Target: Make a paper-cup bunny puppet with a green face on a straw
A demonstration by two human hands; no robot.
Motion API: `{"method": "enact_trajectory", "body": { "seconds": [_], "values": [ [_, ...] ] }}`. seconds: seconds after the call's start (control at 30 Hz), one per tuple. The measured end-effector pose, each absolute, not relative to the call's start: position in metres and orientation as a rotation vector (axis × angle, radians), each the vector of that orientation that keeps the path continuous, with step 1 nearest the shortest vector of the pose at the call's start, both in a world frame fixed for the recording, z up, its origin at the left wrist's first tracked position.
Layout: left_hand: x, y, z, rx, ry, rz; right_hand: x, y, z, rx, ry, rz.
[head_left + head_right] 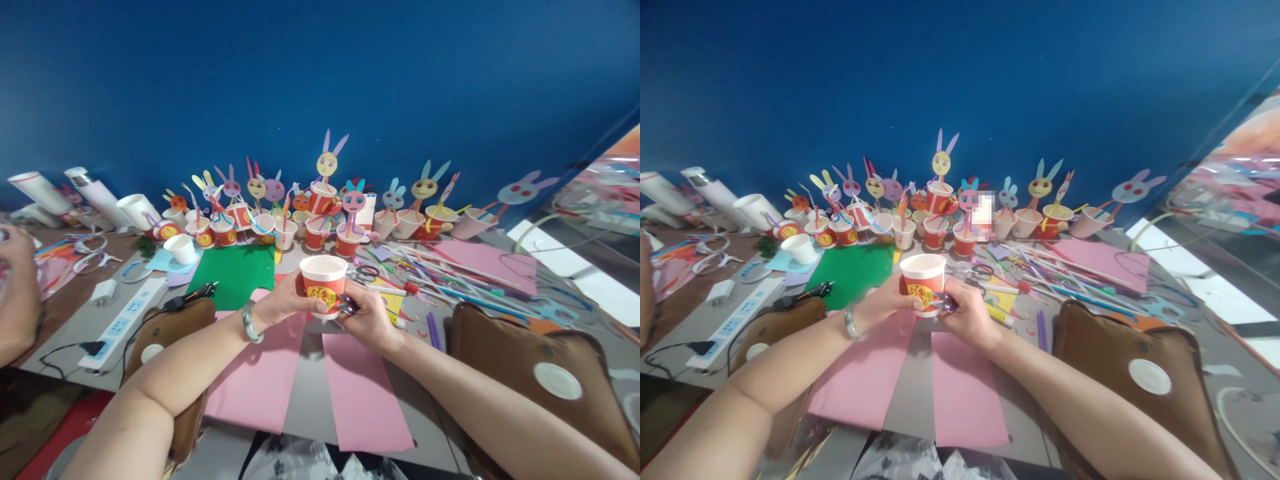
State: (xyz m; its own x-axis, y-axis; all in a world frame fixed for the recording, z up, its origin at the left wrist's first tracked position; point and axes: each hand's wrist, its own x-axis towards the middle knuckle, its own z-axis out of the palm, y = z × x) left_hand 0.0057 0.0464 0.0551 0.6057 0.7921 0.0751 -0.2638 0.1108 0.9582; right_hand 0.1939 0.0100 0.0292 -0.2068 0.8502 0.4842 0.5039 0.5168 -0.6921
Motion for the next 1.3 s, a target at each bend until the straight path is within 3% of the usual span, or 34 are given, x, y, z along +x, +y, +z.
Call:
{"method": "enact_trajectory", "body": {
  "seconds": [1.3],
  "values": [
    [0.003,0.051,0.039,1.337,0.578,0.759,0.191,0.009,0.029,-1.214,-1.858,0.681]
  ]
}}
